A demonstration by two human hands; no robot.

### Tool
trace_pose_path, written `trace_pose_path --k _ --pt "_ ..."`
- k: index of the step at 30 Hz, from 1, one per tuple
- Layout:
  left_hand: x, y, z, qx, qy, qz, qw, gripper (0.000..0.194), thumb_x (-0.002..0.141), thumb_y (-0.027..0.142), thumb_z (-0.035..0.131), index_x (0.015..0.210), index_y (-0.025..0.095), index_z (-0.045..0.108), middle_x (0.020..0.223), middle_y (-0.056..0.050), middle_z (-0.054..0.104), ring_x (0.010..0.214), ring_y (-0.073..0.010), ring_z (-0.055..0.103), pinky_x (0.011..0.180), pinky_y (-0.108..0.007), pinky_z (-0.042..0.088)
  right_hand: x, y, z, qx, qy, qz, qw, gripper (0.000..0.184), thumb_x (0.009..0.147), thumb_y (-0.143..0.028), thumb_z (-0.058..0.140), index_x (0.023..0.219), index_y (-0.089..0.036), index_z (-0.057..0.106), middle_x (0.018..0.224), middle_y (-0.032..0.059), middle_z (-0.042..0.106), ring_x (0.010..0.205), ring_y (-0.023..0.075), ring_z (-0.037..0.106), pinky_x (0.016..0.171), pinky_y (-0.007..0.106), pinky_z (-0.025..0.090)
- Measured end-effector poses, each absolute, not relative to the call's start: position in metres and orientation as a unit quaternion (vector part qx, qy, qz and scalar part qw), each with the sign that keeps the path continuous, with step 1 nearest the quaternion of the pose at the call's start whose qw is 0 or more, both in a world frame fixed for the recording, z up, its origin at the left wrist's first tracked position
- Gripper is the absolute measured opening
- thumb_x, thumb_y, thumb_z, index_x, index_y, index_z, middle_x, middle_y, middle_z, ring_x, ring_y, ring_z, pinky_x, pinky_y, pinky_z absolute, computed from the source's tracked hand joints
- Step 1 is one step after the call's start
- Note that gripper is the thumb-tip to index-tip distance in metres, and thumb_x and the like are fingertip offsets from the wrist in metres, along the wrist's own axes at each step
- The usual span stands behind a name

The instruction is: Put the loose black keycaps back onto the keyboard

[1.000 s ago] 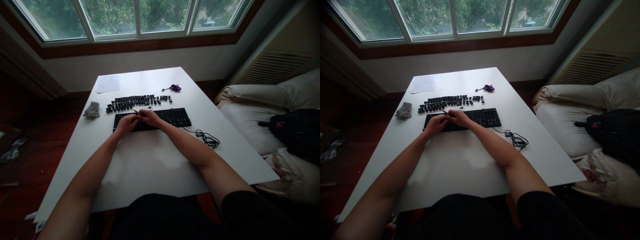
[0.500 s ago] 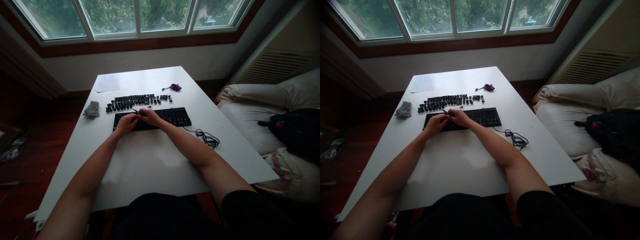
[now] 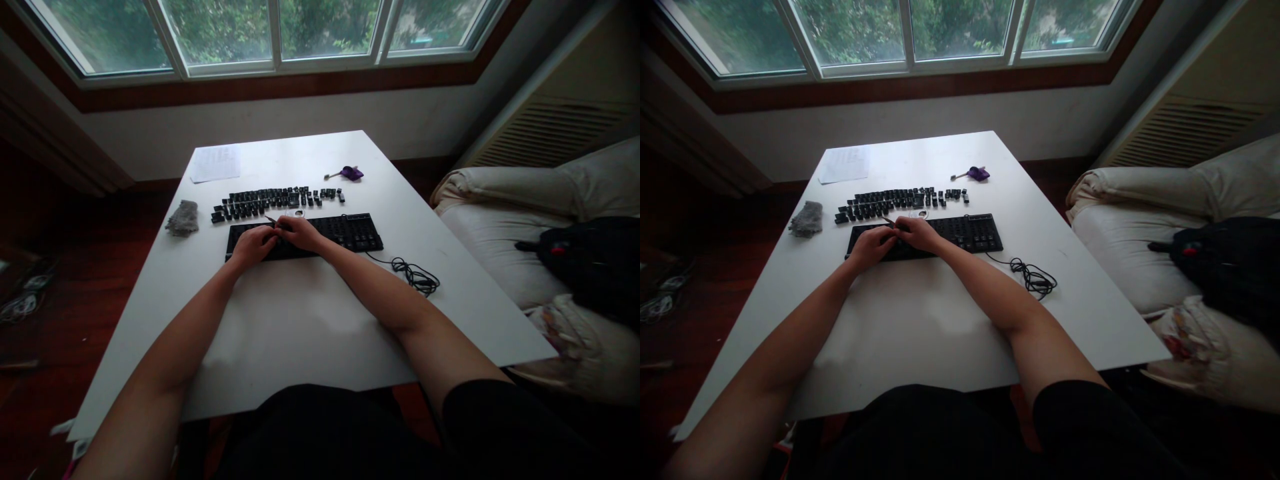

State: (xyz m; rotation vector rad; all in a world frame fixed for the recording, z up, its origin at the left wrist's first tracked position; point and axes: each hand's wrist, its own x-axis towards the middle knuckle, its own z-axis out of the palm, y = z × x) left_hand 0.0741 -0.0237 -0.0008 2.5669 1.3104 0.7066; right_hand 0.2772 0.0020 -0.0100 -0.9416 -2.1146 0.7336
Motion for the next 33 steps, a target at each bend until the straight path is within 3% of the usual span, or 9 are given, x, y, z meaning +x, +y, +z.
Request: trace_pose_path --k 33 --pt "0.0740 -0.0235 -0.0005 0.863 0.439 0.234 0.086 0.023 0.093 0.032 0.052 0.102 0.020 0.070 0.092 -0.006 0.069 0.080 -0.0196 0.062 0.070 -0.030 0.043 0.2772 0.0024 -0.0094 -0.349 -0.814 0.294 0.359 0.027 0.088 -0.039 0.056 0.094 -0.014 0.066 0.076 0.0005 0.062 0.072 0.0142 0.050 0.068 0.025 0.034"
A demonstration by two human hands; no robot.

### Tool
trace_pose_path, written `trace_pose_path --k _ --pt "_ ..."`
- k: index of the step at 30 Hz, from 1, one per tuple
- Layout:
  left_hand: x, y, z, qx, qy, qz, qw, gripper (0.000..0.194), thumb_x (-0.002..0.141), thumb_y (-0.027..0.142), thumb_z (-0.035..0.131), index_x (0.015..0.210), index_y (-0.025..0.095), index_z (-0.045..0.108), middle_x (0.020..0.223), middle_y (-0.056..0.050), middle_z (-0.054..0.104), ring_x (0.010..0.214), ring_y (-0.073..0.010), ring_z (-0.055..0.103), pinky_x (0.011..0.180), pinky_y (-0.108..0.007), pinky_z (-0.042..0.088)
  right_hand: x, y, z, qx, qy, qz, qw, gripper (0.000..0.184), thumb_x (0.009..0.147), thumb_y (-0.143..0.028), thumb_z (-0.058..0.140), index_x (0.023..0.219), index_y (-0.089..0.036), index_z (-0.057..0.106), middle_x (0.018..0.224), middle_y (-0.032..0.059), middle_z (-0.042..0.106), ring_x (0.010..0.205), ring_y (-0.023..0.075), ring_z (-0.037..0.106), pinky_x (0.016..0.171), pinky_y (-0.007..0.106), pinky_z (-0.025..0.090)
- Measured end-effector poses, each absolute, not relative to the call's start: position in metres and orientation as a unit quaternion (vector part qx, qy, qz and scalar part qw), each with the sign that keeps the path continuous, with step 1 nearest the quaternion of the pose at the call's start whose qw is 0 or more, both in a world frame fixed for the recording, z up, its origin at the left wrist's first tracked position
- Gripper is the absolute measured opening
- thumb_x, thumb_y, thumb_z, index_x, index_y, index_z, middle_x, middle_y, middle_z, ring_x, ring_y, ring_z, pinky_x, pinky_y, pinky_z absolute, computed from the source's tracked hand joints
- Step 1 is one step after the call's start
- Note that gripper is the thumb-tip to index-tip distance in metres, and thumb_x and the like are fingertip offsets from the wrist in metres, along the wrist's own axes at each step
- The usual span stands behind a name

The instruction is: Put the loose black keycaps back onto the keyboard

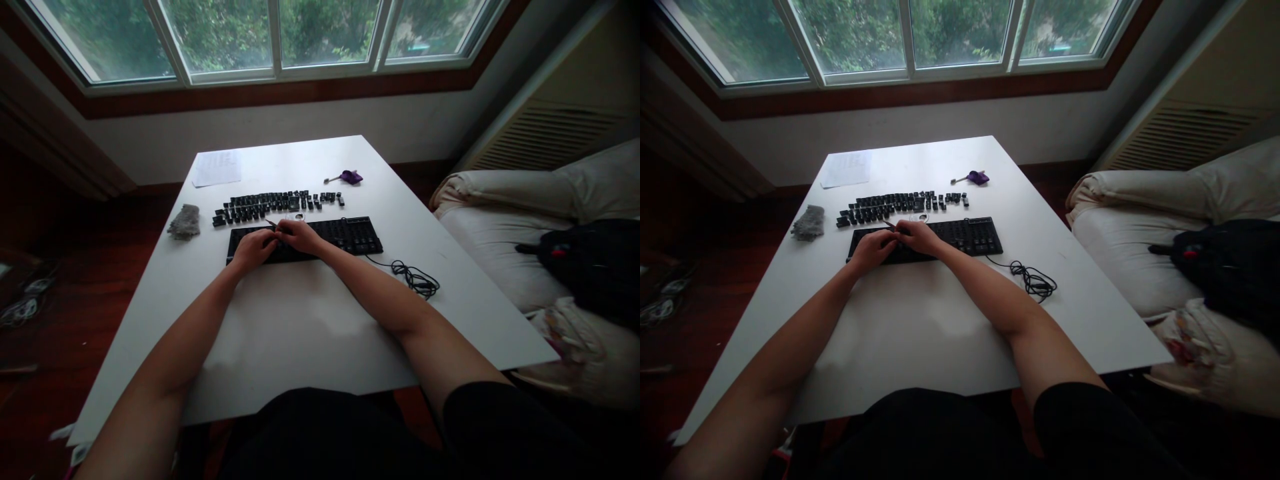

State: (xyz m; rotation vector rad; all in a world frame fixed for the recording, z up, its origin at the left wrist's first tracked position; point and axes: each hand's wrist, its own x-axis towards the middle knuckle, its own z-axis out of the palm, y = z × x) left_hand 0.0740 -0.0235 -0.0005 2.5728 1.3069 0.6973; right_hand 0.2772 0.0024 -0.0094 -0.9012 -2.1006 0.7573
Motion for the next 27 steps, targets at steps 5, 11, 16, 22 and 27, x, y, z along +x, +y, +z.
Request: trace_pose_path --k 5,11,16,22,27 --pt "0.0738 -0.0236 -0.0003 0.862 0.437 0.240 0.089 0.022 0.093 0.031 0.053 0.102 0.020 0.070 0.093 -0.006 0.069 0.081 -0.0199 0.062 0.071 -0.031 0.043 0.2771 0.0026 -0.0091 -0.346 -0.816 0.293 0.359 0.028 0.089 -0.040 0.055 0.094 -0.014 0.066 0.078 0.0015 0.063 0.073 0.0143 0.051 0.069 0.025 0.035" --pt "0.0736 -0.0238 0.0005 0.864 0.438 0.234 0.085 0.022 0.093 0.031 0.053 0.102 0.020 0.070 0.092 -0.006 0.069 0.079 -0.0193 0.061 0.070 -0.030 0.043 0.2768 0.0025 -0.0088 -0.352 -0.813 0.298 0.356 0.027 0.088 -0.038 0.056 0.095 -0.014 0.066 0.078 0.0015 0.063 0.074 0.0149 0.051 0.070 0.025 0.035" --pt "0.0737 -0.0238 -0.0007 0.861 0.439 0.240 0.087 0.022 0.093 0.032 0.053 0.102 0.020 0.070 0.091 -0.006 0.069 0.078 -0.0194 0.062 0.070 -0.030 0.044 0.2766 0.0021 -0.0092 -0.350 -0.814 0.292 0.360 0.027 0.088 -0.040 0.056 0.093 -0.015 0.066 0.077 0.0009 0.062 0.071 0.0146 0.050 0.068 0.025 0.034" --pt "0.0737 -0.0233 -0.0019 0.861 0.437 0.245 0.090 0.022 0.093 0.032 0.053 0.102 0.021 0.070 0.094 -0.006 0.070 0.083 -0.0205 0.063 0.072 -0.031 0.045 0.2767 0.0023 -0.0098 -0.351 -0.814 0.292 0.358 0.026 0.088 -0.038 0.056 0.094 -0.015 0.066 0.077 0.0007 0.062 0.071 0.0144 0.050 0.068 0.025 0.033" --pt "0.0736 -0.0232 -0.0015 0.863 0.436 0.242 0.086 0.022 0.093 0.033 0.052 0.102 0.021 0.069 0.093 -0.006 0.070 0.083 -0.0205 0.063 0.072 -0.031 0.045 0.2766 0.0023 -0.0095 -0.354 -0.813 0.292 0.358 0.025 0.087 -0.037 0.056 0.093 -0.015 0.066 0.078 0.0009 0.062 0.072 0.0141 0.049 0.068 0.025 0.033"
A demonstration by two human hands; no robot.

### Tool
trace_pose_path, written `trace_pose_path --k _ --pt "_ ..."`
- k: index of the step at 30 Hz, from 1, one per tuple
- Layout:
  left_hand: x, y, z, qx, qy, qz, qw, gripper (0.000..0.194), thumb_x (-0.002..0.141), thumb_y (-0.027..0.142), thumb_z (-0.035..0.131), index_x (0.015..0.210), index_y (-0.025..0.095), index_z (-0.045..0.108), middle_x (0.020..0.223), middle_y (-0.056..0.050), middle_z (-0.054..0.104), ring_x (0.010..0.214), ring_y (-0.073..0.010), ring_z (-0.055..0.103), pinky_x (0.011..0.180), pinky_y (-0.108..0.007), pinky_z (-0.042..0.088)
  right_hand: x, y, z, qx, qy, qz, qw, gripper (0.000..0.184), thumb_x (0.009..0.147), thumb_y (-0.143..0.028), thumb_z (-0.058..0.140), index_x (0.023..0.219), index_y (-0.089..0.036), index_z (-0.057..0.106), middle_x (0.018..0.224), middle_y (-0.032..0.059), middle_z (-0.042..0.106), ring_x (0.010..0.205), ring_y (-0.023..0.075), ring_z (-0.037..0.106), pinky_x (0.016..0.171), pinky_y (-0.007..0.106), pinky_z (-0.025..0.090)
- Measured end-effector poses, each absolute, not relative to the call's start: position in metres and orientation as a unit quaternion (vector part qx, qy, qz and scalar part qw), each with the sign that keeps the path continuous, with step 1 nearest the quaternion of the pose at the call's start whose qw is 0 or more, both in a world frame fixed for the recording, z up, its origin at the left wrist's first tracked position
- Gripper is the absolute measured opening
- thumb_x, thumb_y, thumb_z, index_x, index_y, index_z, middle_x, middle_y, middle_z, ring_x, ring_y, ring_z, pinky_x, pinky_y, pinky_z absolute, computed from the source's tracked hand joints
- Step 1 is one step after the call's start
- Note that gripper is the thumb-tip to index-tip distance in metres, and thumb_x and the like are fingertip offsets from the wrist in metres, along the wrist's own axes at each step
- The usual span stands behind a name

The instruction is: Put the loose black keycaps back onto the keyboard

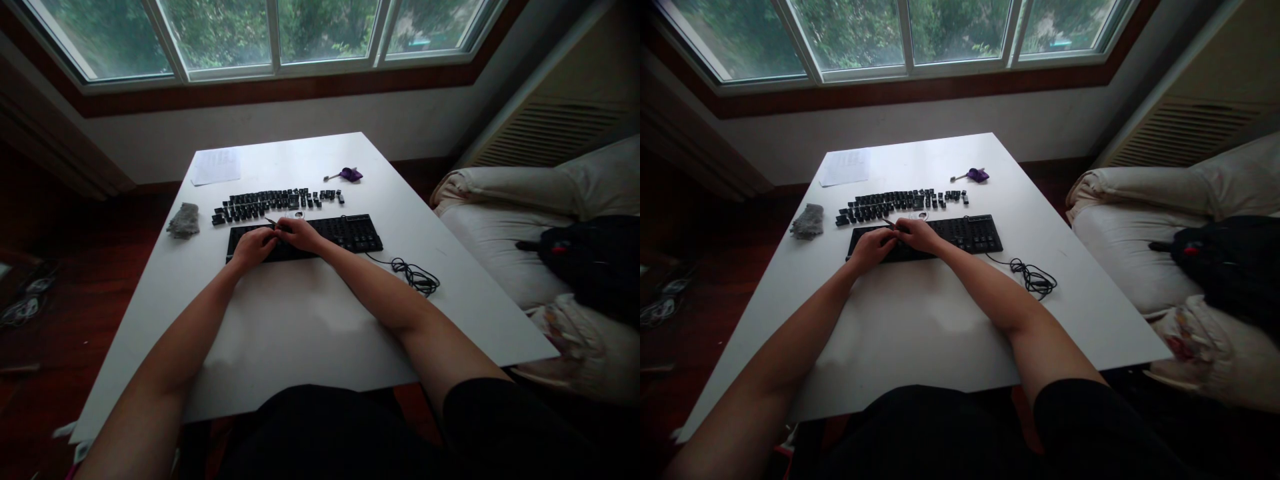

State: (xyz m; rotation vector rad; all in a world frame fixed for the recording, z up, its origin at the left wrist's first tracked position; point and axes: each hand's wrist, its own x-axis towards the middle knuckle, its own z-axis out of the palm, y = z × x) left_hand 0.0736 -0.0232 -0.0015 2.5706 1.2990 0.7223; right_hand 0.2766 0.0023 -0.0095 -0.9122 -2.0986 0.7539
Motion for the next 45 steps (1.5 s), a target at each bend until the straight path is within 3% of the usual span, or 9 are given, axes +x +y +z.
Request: trace_pose_path --k 45 --pt "0.0746 -0.0233 -0.0015 0.864 0.440 0.234 0.075 0.022 0.093 0.032 0.053 0.102 0.021 0.070 0.092 -0.006 0.069 0.083 -0.0208 0.063 0.073 -0.032 0.044 0.2774 0.0005 -0.0086 -0.353 -0.814 0.286 0.363 0.025 0.088 -0.038 0.054 0.090 -0.015 0.065 0.072 -0.0004 0.057 0.068 0.0132 0.045 0.067 0.025 0.032"
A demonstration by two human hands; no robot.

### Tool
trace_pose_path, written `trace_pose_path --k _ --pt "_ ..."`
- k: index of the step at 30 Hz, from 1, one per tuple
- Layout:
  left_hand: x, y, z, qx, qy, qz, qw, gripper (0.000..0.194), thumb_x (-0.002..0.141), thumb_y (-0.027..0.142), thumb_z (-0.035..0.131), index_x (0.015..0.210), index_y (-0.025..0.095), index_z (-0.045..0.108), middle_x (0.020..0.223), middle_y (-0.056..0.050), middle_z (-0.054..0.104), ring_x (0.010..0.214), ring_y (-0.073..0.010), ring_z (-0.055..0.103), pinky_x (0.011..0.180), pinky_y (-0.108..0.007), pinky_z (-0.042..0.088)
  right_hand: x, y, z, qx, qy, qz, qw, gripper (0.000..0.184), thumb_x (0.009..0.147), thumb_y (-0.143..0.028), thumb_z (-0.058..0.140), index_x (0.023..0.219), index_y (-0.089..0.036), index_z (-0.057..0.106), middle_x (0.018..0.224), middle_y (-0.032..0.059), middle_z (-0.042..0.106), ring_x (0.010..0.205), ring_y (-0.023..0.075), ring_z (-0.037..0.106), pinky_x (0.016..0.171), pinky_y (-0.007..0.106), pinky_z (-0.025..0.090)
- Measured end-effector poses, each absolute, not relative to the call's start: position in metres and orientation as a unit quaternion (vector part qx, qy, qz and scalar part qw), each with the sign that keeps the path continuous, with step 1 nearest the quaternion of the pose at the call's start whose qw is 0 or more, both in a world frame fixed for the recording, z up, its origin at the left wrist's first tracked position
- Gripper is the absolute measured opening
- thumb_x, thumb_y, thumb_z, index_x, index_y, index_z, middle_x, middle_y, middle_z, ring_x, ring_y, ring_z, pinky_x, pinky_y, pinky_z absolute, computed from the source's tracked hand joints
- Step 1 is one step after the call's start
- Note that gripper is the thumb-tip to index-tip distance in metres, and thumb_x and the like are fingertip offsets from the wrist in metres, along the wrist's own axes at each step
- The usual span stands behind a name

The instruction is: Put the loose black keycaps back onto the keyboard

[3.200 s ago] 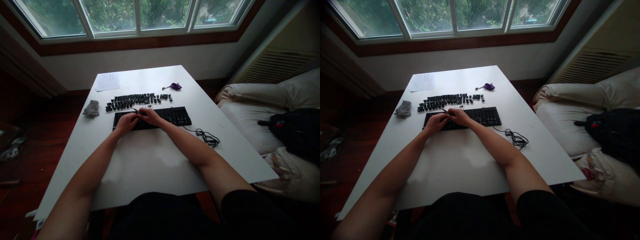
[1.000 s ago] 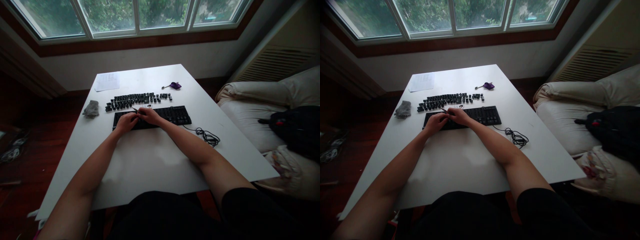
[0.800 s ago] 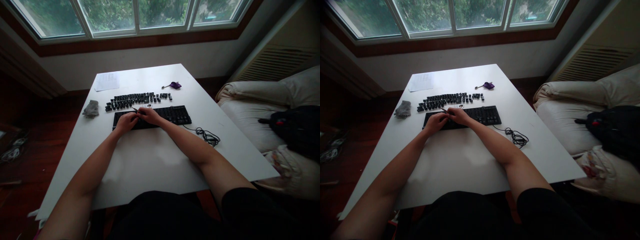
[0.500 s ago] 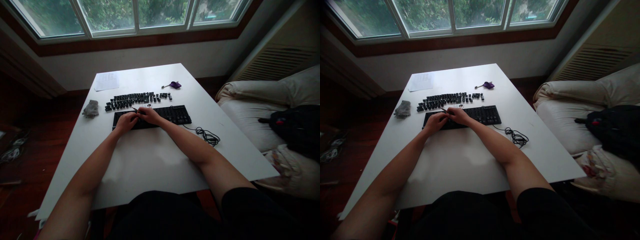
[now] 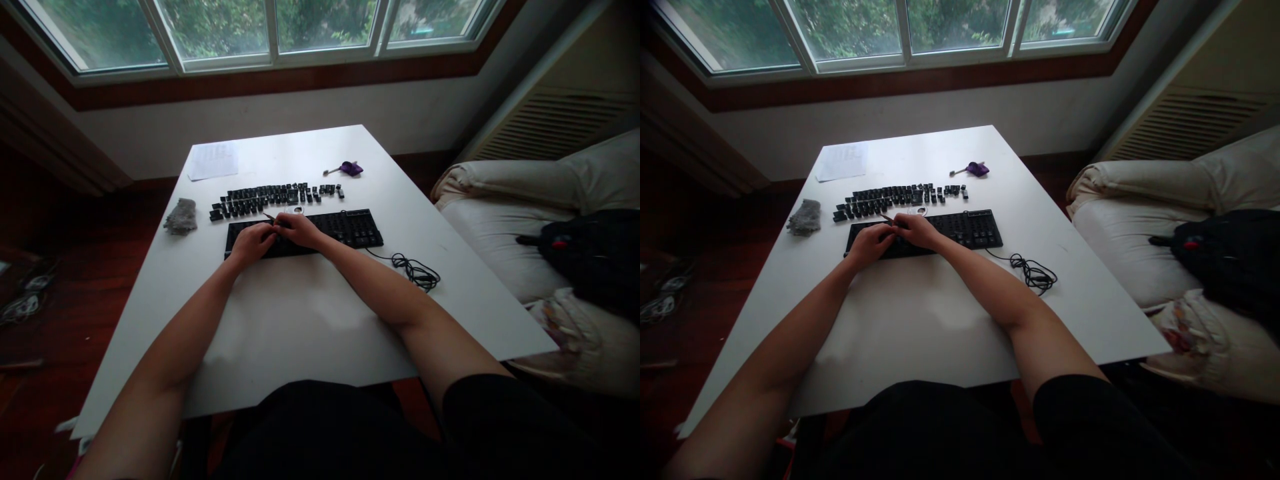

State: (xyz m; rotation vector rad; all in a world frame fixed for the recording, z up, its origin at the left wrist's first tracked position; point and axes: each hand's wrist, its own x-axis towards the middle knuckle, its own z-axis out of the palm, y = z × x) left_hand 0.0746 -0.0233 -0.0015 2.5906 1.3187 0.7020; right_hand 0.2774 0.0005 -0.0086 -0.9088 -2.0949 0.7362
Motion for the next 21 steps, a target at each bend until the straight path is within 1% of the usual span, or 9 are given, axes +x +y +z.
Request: trace_pose_path --k 6,16,21 --pt "0.0748 -0.0236 -0.0010 0.862 0.443 0.231 0.081 0.023 0.093 0.033 0.052 0.102 0.021 0.070 0.093 -0.006 0.070 0.082 -0.0205 0.062 0.072 -0.032 0.044 0.2768 0.0012 -0.0081 -0.357 -0.816 0.291 0.350 0.026 0.088 -0.038 0.055 0.094 -0.015 0.065 0.080 0.0022 0.063 0.073 0.0146 0.049 0.070 0.025 0.034" --pt "0.0751 -0.0237 -0.0003 0.861 0.442 0.236 0.087 0.022 0.093 0.032 0.053 0.102 0.021 0.070 0.093 -0.006 0.070 0.082 -0.0207 0.063 0.072 -0.032 0.044 0.2773 0.0013 -0.0084 -0.359 -0.814 0.290 0.353 0.026 0.088 -0.039 0.056 0.093 -0.015 0.065 0.076 0.0006 0.061 0.071 0.0139 0.047 0.068 0.025 0.033" --pt "0.0753 -0.0238 0.0009 0.860 0.442 0.236 0.092 0.022 0.093 0.032 0.053 0.102 0.021 0.070 0.095 -0.006 0.070 0.084 -0.0209 0.063 0.074 -0.032 0.045 0.2775 0.0018 -0.0088 -0.357 -0.815 0.287 0.354 0.025 0.088 -0.038 0.056 0.093 -0.015 0.065 0.078 0.0009 0.062 0.072 0.0140 0.049 0.068 0.025 0.033"
